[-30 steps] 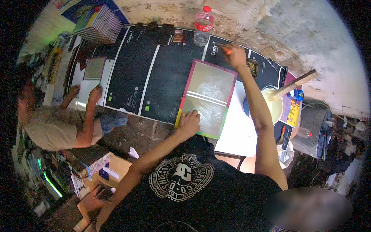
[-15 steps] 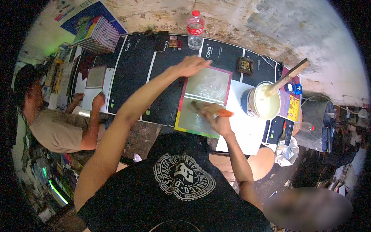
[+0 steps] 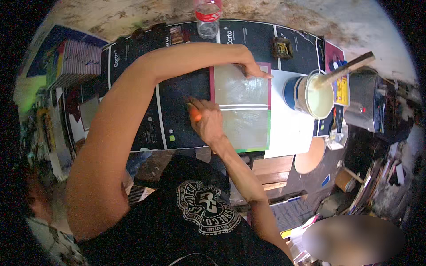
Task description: The person applies glue to book covers on a workbench by dipping a brush into a container of adhesive and spreading it over the cardboard covers by hand.
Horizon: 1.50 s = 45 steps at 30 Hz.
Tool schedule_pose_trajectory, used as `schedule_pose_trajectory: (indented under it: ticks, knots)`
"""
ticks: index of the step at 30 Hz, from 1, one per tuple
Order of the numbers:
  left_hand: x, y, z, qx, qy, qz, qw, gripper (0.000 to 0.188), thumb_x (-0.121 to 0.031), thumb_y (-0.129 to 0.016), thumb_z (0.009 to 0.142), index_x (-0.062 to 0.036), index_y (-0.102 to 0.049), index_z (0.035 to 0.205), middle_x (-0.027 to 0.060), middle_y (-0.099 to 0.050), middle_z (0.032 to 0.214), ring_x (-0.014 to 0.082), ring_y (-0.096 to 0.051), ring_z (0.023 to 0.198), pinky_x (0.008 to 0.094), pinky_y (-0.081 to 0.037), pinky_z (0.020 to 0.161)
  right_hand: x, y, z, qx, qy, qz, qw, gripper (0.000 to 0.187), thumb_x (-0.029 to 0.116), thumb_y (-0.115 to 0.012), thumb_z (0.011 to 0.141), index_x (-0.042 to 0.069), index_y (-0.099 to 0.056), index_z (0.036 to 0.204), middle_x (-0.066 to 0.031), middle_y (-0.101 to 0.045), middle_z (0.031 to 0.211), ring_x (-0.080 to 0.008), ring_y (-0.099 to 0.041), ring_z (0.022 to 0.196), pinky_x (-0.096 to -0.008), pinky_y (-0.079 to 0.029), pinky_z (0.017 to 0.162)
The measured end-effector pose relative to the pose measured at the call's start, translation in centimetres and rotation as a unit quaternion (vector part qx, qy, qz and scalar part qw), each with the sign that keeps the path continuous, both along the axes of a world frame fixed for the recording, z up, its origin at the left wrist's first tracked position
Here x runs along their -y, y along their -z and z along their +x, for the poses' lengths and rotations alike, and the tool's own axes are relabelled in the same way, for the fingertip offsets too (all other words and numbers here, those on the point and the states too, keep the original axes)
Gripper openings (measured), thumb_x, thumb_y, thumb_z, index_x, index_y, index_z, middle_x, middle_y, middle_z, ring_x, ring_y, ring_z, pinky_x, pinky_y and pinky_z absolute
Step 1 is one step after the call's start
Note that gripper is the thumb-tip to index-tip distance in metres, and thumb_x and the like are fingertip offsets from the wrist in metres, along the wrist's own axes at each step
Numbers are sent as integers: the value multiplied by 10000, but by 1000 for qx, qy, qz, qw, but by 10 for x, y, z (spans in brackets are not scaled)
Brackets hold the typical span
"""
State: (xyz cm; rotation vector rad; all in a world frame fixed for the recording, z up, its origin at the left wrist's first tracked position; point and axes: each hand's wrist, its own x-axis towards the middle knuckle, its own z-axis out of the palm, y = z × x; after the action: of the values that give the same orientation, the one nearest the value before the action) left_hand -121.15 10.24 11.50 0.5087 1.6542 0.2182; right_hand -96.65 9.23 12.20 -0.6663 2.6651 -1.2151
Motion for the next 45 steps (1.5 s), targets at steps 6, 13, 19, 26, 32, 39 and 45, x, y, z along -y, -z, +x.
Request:
schedule_pose_trajectory:
  ticks: [6, 13, 19, 26, 32, 39, 45]
  knots:
    - [-4, -14, -17, 20, 121, 0, 992, 1211, -978, -162, 732, -64, -492, 1455, 147, -264, 1624, 272, -321, 1439, 430, -343, 1053, 0, 10, -36, -123, 167, 102, 973, 315, 18, -680, 776, 60, -703, 1087, -139, -703, 1051, -359, -636, 935, -453, -487, 811]
    - [-5, -5, -19, -28, 142, 27, 989, 1178, -974, -180, 738, -59, -589, 1357, 116, -492, 1428, 266, -519, 1077, 422, -416, 872, 2, -9, -53, -182, 229, 126, 948, 292, -18, -660, 756, 38, -706, 1039, -135, -703, 1058, -335, -641, 933, -445, -485, 836]
    - [-4, -6, -17, -33, 153, 33, 987, 1186, -977, -193, 732, -49, -594, 1351, 76, -519, 1344, 270, -491, 914, 434, -433, 859, 41, -5, -29, -20, 97, 67, 993, 360, 27, -660, 751, 72, -685, 1107, -168, -680, 1066, -387, -604, 1019, -461, -464, 884]
    - [7, -9, -4, -8, 106, 28, 994, 1247, -988, -200, 710, -43, -395, 1499, 142, -260, 1613, 321, -288, 1451, 451, -269, 1164, -41, 19, -9, -68, 150, 75, 984, 321, -30, -609, 751, 20, -685, 1059, -171, -701, 1053, -387, -645, 992, -451, -503, 880]
    - [13, 7, -1, 0, 75, 16, 997, 1192, -920, -188, 797, -20, -112, 1576, 197, -75, 1649, 334, -109, 1524, 459, -138, 1222, -28, 3, 35, -83, 34, 61, 994, 335, 99, -612, 833, 53, -664, 1160, -142, -685, 1129, -334, -614, 1041, -459, -440, 886]
    - [7, 0, 30, -100, 37, 51, 993, 1084, -865, -189, 856, -55, -159, 1574, 194, -109, 1643, 343, -95, 1525, 461, -132, 1224, -34, -3, 56, -32, 35, 104, 993, 385, 0, -630, 756, 75, -689, 1130, -144, -678, 1155, -355, -631, 993, -450, -481, 864]
    - [2, -1, 38, -142, -1, 89, 986, 1047, -851, -179, 871, -63, -247, 1557, 195, -178, 1628, 344, -159, 1514, 459, -154, 1220, -82, 3, 29, -220, 154, 140, 953, 343, 0, -606, 744, 59, -689, 1071, -148, -692, 1039, -339, -635, 985, -454, -467, 814]
